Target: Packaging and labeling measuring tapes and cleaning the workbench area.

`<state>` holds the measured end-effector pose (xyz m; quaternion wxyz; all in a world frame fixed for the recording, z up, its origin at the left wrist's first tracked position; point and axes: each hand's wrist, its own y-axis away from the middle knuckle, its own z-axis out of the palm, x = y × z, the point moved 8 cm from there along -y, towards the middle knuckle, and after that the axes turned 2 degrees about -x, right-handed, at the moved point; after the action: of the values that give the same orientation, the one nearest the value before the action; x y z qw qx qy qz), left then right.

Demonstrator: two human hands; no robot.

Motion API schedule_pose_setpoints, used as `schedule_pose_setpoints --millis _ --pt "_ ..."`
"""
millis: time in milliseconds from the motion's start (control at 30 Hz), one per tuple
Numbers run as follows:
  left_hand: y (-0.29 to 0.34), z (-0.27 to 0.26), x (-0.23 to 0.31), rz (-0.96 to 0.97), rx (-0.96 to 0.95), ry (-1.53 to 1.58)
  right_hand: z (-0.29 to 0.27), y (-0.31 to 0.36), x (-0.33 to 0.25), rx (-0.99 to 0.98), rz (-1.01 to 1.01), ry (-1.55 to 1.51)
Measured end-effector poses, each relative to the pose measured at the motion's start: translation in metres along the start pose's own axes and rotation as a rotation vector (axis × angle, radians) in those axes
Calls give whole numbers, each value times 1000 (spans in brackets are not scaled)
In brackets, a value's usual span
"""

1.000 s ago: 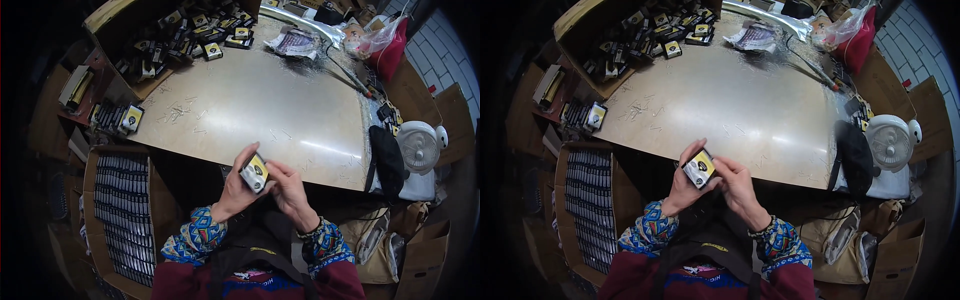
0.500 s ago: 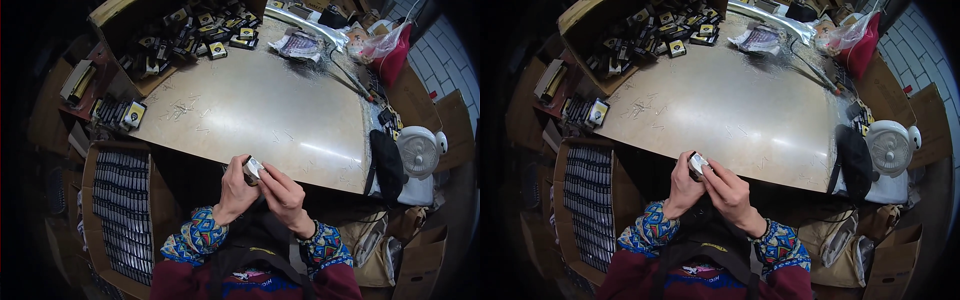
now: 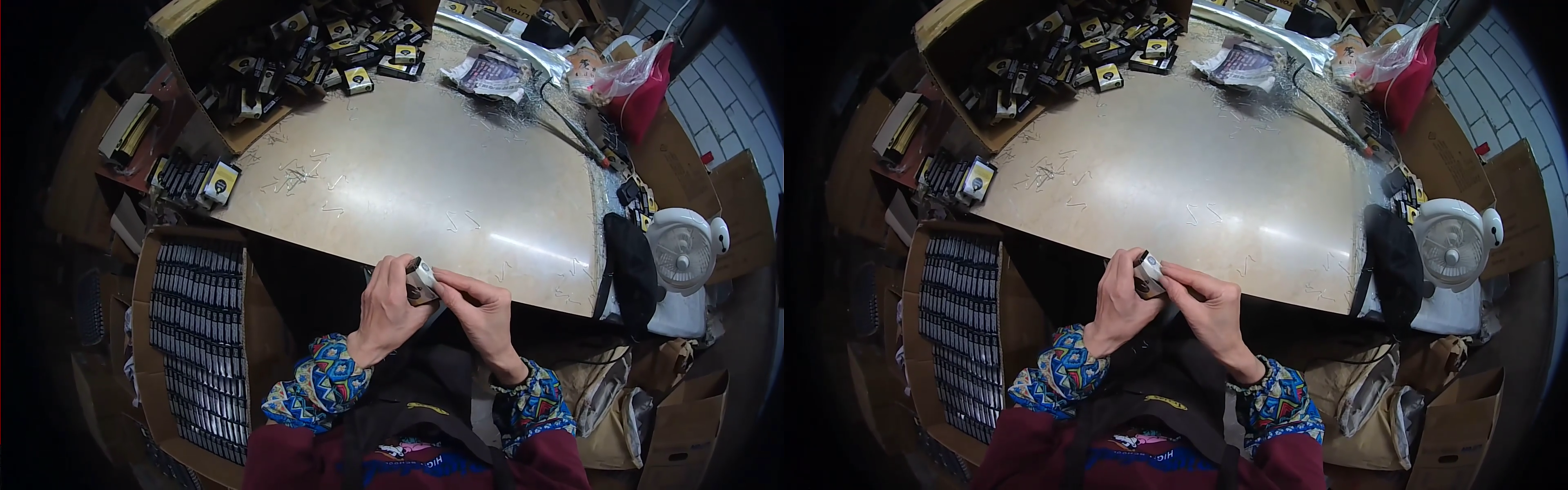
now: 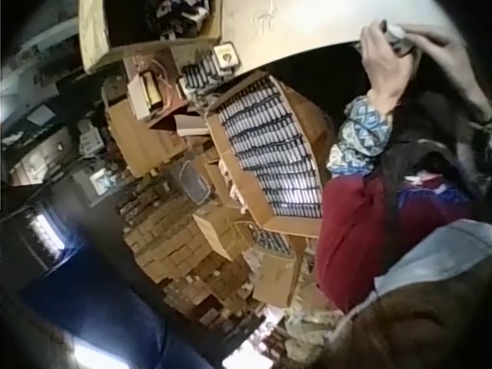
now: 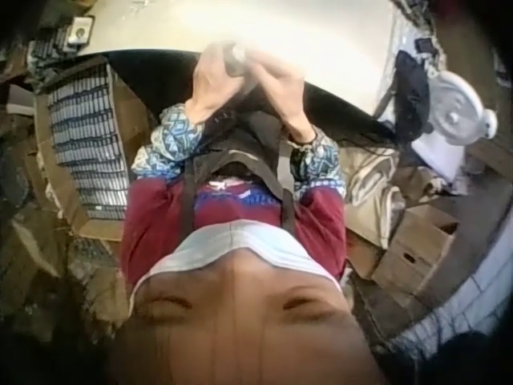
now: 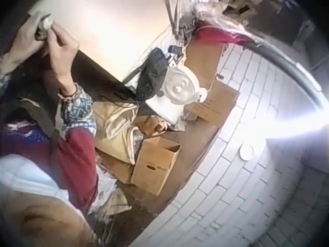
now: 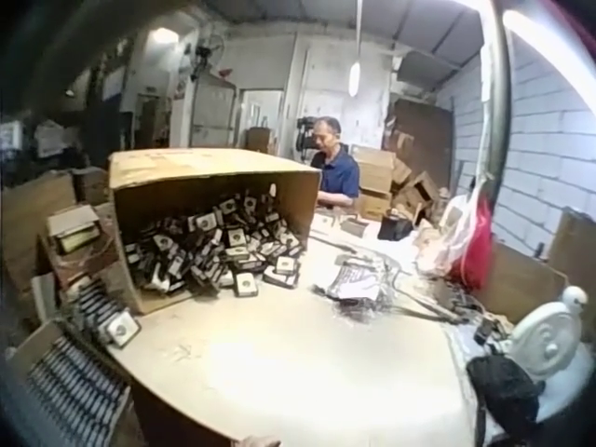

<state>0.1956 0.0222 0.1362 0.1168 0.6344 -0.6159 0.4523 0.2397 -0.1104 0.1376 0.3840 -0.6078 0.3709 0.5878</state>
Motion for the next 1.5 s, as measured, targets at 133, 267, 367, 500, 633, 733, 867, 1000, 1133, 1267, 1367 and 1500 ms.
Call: schedule_pose_setpoints --millis 133,267,367,500,633,733,867,1000,1133,1267,1367,1500 --pt "3 1 1 14 10 -35 1 0 3 3 -38 80" --pt "1 0 0 8 32 15 13 6 -21 33 -341 450" --pt "3 5 -5 -60 30 78 23 14 -36 72 -606 687" --pt "-9 6 5 -54 -129 -2 -3 -5 -27 23 -455 610" --pt "-13 -6 13 8 -66 -46 -27 -17 -44 149 -625 823" --pt "2 4 -7 -77 -100 156 -34 -24 -26 159 -635 867" --pt "7 0 -20 -140 -79 256 -41 -28 -41 232 -648 848" --pt "7 -2 -33 -301 -106 502 -40 -36 -34 172 -624 863" --pt "13 38 -58 -716 -241 1092 -12 -24 -17 -5 -890 941" --pt "-1 24 -48 -722 -217 1223 34 3 -15 -261 -1055 913" --pt "-11 4 -61 -525 -85 1102 44 8 -19 -238 -1020 882" --pt "-35 -76 -74 -391 30 308 27 8 -18 -154 -892 880"
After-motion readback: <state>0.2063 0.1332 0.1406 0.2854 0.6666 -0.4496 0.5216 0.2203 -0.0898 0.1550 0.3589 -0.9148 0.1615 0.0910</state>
